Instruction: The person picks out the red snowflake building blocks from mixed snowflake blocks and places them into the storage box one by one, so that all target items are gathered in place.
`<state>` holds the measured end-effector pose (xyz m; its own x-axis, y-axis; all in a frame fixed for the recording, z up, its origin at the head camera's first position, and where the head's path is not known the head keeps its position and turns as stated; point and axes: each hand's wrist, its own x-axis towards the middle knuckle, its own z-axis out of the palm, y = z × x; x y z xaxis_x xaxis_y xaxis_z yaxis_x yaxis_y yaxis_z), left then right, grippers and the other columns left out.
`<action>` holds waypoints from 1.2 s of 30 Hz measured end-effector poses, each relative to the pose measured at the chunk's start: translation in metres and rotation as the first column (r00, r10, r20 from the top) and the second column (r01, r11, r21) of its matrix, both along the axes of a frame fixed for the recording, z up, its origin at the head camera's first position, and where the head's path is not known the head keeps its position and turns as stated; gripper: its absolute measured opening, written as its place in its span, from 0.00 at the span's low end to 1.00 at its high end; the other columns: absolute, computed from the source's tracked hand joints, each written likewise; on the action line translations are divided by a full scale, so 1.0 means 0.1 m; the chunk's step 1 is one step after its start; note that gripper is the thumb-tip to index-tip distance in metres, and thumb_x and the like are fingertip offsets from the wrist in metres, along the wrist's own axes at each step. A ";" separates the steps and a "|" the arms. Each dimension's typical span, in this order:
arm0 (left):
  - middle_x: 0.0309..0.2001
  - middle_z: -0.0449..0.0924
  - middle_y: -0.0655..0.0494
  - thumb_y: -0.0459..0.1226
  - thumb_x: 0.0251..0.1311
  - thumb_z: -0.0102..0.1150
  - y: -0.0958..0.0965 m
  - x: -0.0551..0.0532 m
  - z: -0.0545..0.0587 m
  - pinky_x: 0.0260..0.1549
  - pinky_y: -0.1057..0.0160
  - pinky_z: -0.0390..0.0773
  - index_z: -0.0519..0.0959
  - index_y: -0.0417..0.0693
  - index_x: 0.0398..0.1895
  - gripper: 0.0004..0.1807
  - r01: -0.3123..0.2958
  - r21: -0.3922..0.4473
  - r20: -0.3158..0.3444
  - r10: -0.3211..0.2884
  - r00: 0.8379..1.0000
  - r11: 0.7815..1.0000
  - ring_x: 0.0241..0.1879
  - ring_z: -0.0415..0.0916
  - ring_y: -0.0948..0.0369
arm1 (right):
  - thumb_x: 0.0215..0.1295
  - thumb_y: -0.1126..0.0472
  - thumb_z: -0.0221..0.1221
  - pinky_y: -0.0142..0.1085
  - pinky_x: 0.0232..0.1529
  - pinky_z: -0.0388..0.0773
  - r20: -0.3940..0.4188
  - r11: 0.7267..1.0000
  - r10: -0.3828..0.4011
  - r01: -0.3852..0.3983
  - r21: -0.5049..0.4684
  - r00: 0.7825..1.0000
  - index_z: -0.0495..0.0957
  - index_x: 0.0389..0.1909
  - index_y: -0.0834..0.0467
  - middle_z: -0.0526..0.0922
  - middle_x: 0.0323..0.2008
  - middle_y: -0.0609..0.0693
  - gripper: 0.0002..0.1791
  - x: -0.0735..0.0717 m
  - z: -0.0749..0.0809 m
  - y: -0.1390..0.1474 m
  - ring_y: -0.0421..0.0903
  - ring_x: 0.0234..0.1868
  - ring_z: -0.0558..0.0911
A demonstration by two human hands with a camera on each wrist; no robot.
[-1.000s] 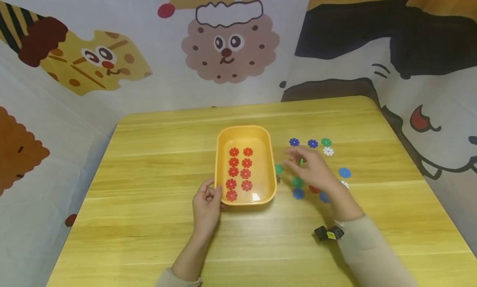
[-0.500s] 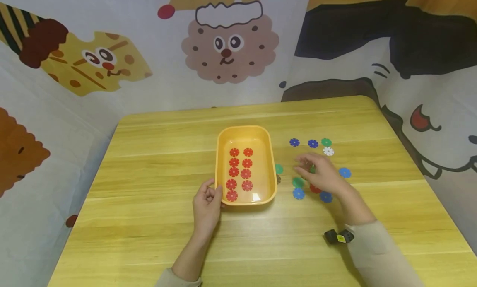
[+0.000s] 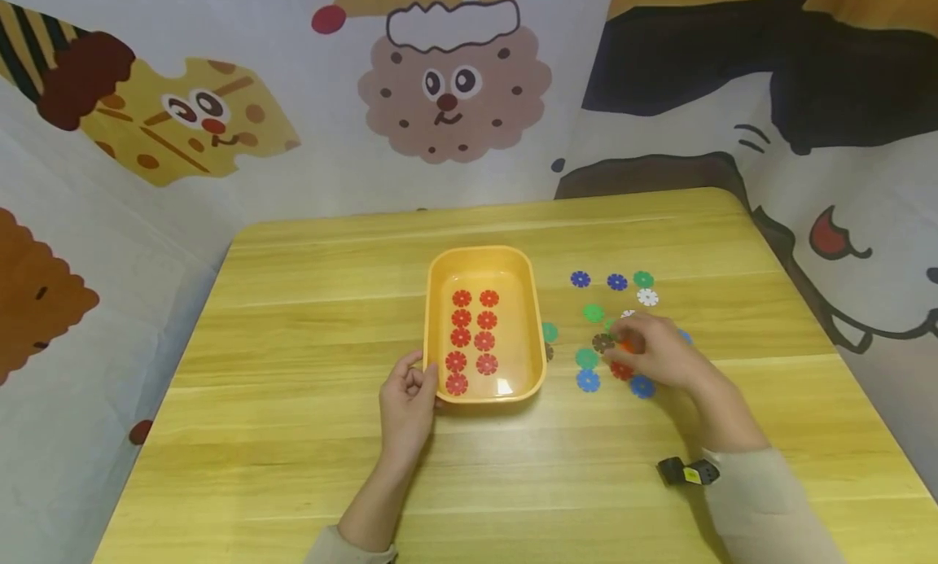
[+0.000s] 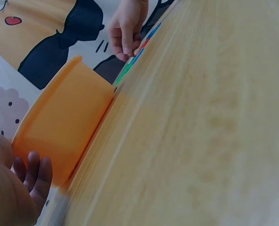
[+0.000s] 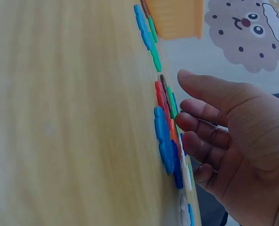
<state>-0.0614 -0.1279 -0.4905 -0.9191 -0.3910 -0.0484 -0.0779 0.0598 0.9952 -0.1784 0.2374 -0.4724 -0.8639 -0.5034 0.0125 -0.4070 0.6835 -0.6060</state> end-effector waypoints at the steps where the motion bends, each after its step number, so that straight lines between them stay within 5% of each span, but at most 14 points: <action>1: 0.24 0.77 0.46 0.32 0.69 0.60 0.00 0.00 0.00 0.19 0.65 0.85 0.76 0.34 0.59 0.17 0.002 0.001 0.000 -0.002 1.000 1.000 0.17 0.77 0.62 | 0.61 0.57 0.72 0.32 0.26 0.76 0.003 1.000 -0.001 0.001 0.001 1.000 0.83 0.46 0.62 0.80 0.33 0.47 0.17 0.01 0.00 0.01 0.43 0.28 0.73; 9: 0.26 0.77 0.38 0.30 0.69 0.59 0.02 0.00 0.07 0.20 0.62 0.86 0.75 0.34 0.60 0.18 -0.001 0.023 0.051 0.000 0.999 1.000 0.17 0.76 0.62 | 0.48 0.51 0.79 0.31 0.28 0.75 0.062 0.999 0.010 -0.012 0.036 0.998 0.85 0.40 0.58 0.78 0.30 0.44 0.22 0.07 0.03 0.11 0.43 0.30 0.73; 14: 0.27 0.76 0.31 0.27 0.68 0.58 0.06 0.03 0.28 0.21 0.58 0.87 0.75 0.29 0.58 0.17 0.003 0.011 0.059 -0.004 0.998 1.000 0.18 0.76 0.61 | 0.48 0.54 0.79 0.31 0.27 0.73 0.085 0.998 0.044 -0.048 0.045 0.995 0.84 0.37 0.56 0.77 0.28 0.44 0.18 0.07 0.05 0.12 0.43 0.30 0.72; 21: 0.24 0.76 0.44 0.28 0.69 0.57 0.08 0.07 0.38 0.19 0.63 0.85 0.73 0.26 0.59 0.18 0.016 0.002 0.029 -0.016 0.999 1.000 0.17 0.76 0.62 | 0.52 0.54 0.77 0.31 0.26 0.72 0.084 0.995 0.025 -0.033 0.097 0.996 0.84 0.37 0.56 0.76 0.26 0.42 0.16 0.08 0.08 0.12 0.41 0.28 0.71; 27: 0.24 0.76 0.43 0.27 0.68 0.58 0.08 0.07 0.40 0.21 0.62 0.87 0.74 0.28 0.58 0.17 0.011 0.016 0.047 -0.012 0.999 1.000 0.18 0.76 0.62 | 0.54 0.57 0.76 0.33 0.33 0.79 0.128 0.997 0.016 -0.026 0.074 0.992 0.80 0.37 0.56 0.78 0.32 0.45 0.16 0.09 0.08 0.12 0.42 0.33 0.76; 30: 0.23 0.75 0.45 0.27 0.68 0.58 0.08 0.06 0.36 0.21 0.62 0.87 0.75 0.28 0.58 0.17 0.010 0.016 0.057 -0.011 0.998 1.000 0.18 0.76 0.62 | 0.54 0.58 0.76 0.33 0.34 0.79 0.124 0.998 0.021 -0.029 0.060 0.992 0.78 0.36 0.56 0.79 0.33 0.45 0.17 0.10 0.07 0.12 0.43 0.34 0.77; 36: 0.24 0.77 0.45 0.31 0.69 0.60 0.01 -0.01 0.04 0.20 0.62 0.86 0.75 0.33 0.61 0.19 -0.002 0.008 0.060 0.001 0.998 1.000 0.18 0.77 0.60 | 0.53 0.59 0.76 0.32 0.31 0.76 0.101 0.998 0.043 -0.047 0.035 0.994 0.79 0.42 0.58 0.79 0.30 0.43 0.19 0.12 0.07 0.12 0.42 0.30 0.74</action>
